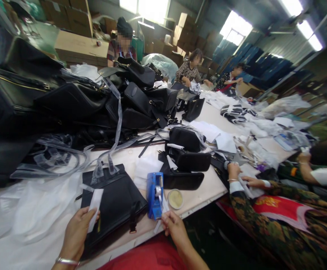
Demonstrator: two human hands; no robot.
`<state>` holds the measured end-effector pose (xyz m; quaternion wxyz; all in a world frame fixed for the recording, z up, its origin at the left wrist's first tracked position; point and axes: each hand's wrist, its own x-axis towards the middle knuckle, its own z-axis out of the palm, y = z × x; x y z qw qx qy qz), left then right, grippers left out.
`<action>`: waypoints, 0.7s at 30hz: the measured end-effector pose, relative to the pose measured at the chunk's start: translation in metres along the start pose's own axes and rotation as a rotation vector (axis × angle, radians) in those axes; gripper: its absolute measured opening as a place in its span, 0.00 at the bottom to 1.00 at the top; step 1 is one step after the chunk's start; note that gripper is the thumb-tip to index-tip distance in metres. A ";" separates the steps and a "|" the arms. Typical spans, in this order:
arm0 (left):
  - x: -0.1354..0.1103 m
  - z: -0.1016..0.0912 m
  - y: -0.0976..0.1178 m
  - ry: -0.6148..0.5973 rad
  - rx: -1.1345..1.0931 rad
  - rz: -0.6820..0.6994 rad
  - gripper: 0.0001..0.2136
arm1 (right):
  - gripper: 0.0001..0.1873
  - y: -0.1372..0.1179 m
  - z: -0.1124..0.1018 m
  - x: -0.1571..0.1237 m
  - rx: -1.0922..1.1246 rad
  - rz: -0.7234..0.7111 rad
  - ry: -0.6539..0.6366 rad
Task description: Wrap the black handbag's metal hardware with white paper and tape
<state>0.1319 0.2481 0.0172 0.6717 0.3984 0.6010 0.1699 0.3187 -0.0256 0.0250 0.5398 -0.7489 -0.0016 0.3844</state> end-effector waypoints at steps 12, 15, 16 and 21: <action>0.001 -0.004 0.000 -0.013 -0.018 -0.008 0.19 | 0.22 0.032 0.006 -0.006 0.205 0.301 -0.010; 0.005 -0.005 -0.002 -0.016 -0.018 -0.007 0.19 | 0.18 0.036 0.005 0.001 0.205 0.324 -0.028; 0.005 -0.005 -0.002 -0.017 -0.017 -0.003 0.19 | 0.17 0.036 0.005 0.003 0.197 0.324 -0.038; -0.005 -0.003 0.005 -0.053 -0.008 0.074 0.18 | 0.19 0.036 -0.001 0.018 0.068 0.275 -0.099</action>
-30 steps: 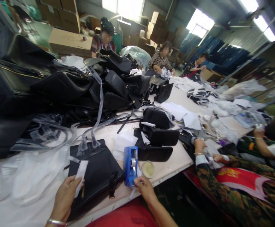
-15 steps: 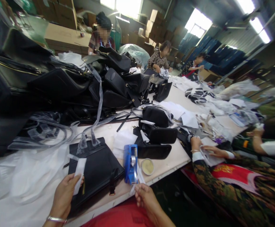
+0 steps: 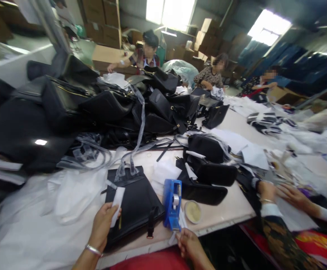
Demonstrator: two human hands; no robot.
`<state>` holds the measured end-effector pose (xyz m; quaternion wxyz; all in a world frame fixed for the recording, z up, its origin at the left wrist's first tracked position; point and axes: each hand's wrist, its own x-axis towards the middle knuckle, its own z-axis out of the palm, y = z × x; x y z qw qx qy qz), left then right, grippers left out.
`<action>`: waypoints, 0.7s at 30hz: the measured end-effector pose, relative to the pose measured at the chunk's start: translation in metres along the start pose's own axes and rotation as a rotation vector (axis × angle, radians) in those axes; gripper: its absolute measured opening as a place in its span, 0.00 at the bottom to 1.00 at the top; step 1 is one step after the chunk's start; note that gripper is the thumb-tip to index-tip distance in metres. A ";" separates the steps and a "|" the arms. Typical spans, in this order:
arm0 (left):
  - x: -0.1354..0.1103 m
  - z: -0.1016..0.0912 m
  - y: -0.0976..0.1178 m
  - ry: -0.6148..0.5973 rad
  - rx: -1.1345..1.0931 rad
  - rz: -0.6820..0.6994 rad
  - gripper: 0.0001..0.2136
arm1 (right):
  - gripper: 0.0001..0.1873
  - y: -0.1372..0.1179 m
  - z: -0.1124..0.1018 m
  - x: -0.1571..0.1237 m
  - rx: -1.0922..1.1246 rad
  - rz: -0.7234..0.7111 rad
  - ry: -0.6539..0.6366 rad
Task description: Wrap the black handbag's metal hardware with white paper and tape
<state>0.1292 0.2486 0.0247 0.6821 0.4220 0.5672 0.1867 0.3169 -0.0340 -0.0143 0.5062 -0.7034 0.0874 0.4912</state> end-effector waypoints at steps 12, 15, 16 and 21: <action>-0.003 -0.012 0.000 -0.054 -0.093 0.013 0.19 | 0.28 0.000 -0.011 -0.002 -0.013 -0.030 -0.190; 0.001 -0.013 -0.004 -0.070 -0.099 -0.015 0.20 | 0.25 0.000 -0.008 -0.009 0.076 -0.020 -0.186; 0.003 -0.013 -0.005 -0.072 -0.095 -0.025 0.20 | 0.25 0.000 -0.008 -0.011 0.097 -0.003 -0.184; 0.004 -0.011 -0.002 -0.078 -0.071 -0.041 0.21 | 0.25 0.002 -0.003 -0.015 0.217 0.061 -0.207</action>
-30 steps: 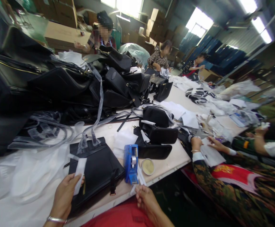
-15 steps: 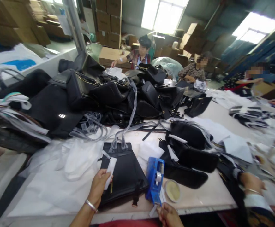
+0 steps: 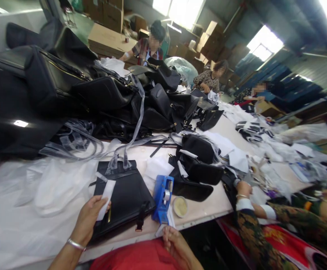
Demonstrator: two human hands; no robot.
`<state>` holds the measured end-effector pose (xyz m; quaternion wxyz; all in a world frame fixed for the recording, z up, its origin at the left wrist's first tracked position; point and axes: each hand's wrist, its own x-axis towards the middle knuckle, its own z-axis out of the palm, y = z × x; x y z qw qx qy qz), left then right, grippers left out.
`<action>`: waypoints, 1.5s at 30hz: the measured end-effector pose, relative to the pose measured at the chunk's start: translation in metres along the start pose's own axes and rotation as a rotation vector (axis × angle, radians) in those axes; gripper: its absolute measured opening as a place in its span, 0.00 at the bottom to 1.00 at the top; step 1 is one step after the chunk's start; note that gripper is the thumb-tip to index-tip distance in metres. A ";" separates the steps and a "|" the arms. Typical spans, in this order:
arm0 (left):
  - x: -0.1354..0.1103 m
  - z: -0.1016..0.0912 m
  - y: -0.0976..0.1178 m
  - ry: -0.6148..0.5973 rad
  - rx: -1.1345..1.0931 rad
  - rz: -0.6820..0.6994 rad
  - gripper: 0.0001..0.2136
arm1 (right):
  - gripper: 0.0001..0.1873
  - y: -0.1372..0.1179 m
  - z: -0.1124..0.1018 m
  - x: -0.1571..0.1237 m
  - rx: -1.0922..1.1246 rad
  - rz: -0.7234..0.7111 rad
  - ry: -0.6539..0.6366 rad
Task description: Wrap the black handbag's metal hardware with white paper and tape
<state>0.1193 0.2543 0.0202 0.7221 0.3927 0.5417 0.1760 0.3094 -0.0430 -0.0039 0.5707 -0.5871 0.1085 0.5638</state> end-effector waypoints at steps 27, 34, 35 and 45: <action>-0.007 0.005 0.008 -0.026 -0.010 0.041 0.17 | 0.12 -0.085 0.113 -0.024 -0.991 -0.545 -0.302; -0.008 0.005 0.003 -0.071 -0.078 0.109 0.16 | 0.09 -0.097 0.223 0.042 -1.118 -0.796 -0.552; -0.008 0.005 0.003 -0.076 -0.091 0.107 0.15 | 0.10 -0.096 0.228 0.052 -1.151 -0.808 -0.574; -0.010 -0.003 0.013 -0.109 -0.118 0.060 0.15 | 0.11 -0.102 0.247 0.077 -1.402 -0.885 -0.729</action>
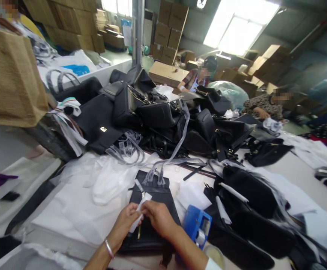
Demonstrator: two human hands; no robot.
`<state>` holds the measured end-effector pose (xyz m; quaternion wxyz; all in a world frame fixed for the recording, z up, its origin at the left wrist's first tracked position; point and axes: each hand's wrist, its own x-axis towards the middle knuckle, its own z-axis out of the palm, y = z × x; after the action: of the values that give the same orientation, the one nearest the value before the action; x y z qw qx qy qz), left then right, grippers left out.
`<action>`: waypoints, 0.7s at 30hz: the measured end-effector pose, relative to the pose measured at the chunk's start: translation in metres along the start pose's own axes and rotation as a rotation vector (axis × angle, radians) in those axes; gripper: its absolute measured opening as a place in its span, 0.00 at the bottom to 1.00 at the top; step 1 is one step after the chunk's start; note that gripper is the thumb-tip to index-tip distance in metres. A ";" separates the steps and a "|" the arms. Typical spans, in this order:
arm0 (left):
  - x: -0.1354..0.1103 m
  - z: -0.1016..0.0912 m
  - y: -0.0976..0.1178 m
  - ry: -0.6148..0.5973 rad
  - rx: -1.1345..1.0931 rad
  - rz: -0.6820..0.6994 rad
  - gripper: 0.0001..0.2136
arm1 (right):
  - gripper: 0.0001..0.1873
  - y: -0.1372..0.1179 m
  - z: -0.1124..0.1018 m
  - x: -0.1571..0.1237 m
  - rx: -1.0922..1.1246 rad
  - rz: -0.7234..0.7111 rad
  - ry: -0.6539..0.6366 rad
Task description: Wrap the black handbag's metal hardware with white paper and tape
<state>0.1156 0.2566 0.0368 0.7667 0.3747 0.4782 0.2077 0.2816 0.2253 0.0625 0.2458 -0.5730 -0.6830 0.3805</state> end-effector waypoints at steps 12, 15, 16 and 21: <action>0.006 -0.006 -0.012 -0.077 0.106 0.086 0.11 | 0.32 0.017 -0.001 0.013 -0.053 0.183 -0.077; 0.009 -0.003 -0.010 -0.078 0.165 0.108 0.11 | 0.33 0.018 -0.004 0.014 -0.028 0.213 -0.085; 0.010 -0.001 -0.010 -0.072 0.182 0.110 0.11 | 0.33 0.019 -0.005 0.014 -0.029 0.218 -0.088; 0.016 0.008 -0.011 0.038 0.142 0.011 0.15 | 0.33 0.022 -0.006 0.012 0.002 0.205 -0.077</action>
<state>0.1297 0.2580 0.0212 0.7278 0.4268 0.5042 0.1842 0.2961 0.2391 0.0474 0.1797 -0.6246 -0.6293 0.4261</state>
